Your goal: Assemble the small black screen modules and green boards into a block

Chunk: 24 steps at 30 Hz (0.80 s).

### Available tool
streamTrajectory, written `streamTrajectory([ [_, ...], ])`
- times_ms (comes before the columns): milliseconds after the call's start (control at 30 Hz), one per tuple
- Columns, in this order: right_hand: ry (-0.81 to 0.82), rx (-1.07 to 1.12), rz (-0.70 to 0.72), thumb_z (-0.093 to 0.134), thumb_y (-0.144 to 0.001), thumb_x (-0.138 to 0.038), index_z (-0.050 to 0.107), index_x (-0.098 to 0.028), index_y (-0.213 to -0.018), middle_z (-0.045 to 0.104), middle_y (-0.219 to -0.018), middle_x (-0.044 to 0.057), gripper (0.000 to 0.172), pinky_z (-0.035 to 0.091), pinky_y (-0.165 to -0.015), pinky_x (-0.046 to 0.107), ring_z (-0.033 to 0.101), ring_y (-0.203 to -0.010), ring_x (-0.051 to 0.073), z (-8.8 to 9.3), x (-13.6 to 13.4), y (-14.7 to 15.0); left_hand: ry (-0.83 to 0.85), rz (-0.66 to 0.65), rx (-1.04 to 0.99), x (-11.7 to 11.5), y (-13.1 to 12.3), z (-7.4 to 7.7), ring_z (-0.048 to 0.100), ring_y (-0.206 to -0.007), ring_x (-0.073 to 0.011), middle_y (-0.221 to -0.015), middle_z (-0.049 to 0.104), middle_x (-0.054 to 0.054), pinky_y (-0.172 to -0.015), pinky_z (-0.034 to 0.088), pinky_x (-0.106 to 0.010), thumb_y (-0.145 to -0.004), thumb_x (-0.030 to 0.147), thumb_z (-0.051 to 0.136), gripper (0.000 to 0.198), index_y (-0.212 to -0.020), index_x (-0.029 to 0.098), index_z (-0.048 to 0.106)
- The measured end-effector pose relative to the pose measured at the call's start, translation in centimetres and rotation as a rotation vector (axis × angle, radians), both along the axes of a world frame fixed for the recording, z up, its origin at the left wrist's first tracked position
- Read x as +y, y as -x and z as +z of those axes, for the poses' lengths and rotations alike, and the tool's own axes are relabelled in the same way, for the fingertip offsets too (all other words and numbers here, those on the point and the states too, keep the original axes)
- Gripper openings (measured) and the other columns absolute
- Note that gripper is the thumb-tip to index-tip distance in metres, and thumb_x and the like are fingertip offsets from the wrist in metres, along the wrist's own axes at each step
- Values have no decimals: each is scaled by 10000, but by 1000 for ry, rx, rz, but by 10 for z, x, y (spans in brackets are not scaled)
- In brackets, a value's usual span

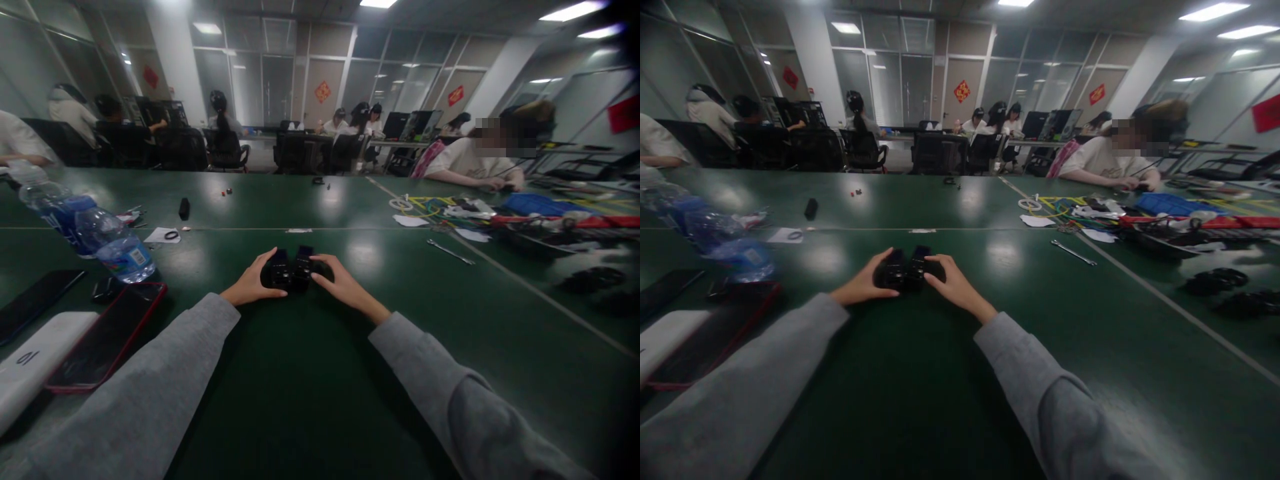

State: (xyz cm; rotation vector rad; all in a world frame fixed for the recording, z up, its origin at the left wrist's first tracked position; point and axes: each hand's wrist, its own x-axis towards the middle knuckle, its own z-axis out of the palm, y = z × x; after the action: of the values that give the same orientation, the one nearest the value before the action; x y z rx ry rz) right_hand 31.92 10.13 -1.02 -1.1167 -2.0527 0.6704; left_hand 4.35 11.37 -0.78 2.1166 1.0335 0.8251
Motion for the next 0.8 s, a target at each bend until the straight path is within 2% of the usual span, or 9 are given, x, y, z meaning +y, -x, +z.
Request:
streamTrajectory([
  [100, 147, 122, 1, 657, -771, -532, 233, -294, -1422, 237, -1459, 99, 812, 245, -1100, 533, 268, -1343, 302, -6, 22, -4, 11, -4, -2, 0, 1, 0, 287, -1351, -365, -1487, 255, -147, -1077, 259, -599, -612, 421, 775, 1044, -1458, 265, 183],
  [167, 192, 162, 27, 769, -653, -519, 81, -309, -1461, 104, -1505, 106, 1082, 202, -1110, 546, 172, -1375, 327, -8, 32, 1, 18, -4, 2, 1, 2, 0, 292, -1349, -358, -1488, 253, -145, -1078, 264, -591, -613, 428, 775, 1047, -1458, 264, 179],
  [200, 214, 185, 54, 798, -621, -500, 48, -314, -1464, 92, -1507, 107, 1144, 200, -1110, 545, 168, -1375, 329, -8, 35, 5, 16, -5, 4, 2, 2, -1, 289, -1351, -354, -1489, 252, -144, -1081, 264, -585, -611, 433, 775, 1050, -1458, 261, 178],
  [233, 246, 212, 91, 805, -618, -482, 50, -315, -1464, 119, -1501, 109, 1147, 218, -1106, 541, 199, -1366, 326, -7, 37, 10, 10, -8, 5, 3, 2, -1, 287, -1353, -350, -1490, 250, -142, -1084, 261, -579, -611, 437, 775, 1051, -1458, 260, 178],
  [333, 357, 281, 205, 786, -667, -431, 153, -309, -1450, 252, -1456, 103, 1014, 300, -1083, 504, 332, -1308, 294, -1, 37, 19, -12, -19, 0, 4, 3, -3, 274, -1358, -350, -1493, 246, -136, -1093, 245, -574, -609, 439, 775, 1043, -1454, 260, 192],
  [467, 439, 246, 323, 799, -663, -378, 208, -305, -1441, 313, -1427, 91, 980, 283, -1095, 498, 342, -1303, 279, 9, 33, 17, -3, -25, 1, 3, 3, -1, 277, -1355, -359, -1491, 245, -140, -1083, 250, -587, -606, 433, 775, 1044, -1454, 266, 189],
  [533, 443, 200, 347, 803, -656, -383, 211, -321, -1443, 258, -1461, 77, 986, 227, -1116, 507, 277, -1339, 285, 12, 30, 15, -1, -52, 11, 1, 2, 2, 287, -1351, -354, -1487, 256, -131, -1081, 256, -587, -606, 431, 775, 1040, -1454, 278, 191],
  [667, 403, 109, 331, 798, -650, -430, 207, -359, -1441, 49, -1525, 36, 989, 133, -1133, 521, 108, -1391, 300, 17, 26, 16, -11, -64, 34, -3, 0, 4, 314, -1337, -335, -1470, 288, -116, -1081, 274, -568, -605, 446, 777, 1031, -1448, 293, 204],
  [800, 363, -37, 326, 838, -575, -442, 115, -361, -1460, -31, -1521, 48, 1146, 113, -1125, 544, 29, -1392, 335, 22, 22, 18, -42, -33, 46, -2, -1, 1, 329, -1324, -335, -1459, 299, -119, -1075, 281, -573, -594, 467, 779, 1033, -1442, 285, 217],
])
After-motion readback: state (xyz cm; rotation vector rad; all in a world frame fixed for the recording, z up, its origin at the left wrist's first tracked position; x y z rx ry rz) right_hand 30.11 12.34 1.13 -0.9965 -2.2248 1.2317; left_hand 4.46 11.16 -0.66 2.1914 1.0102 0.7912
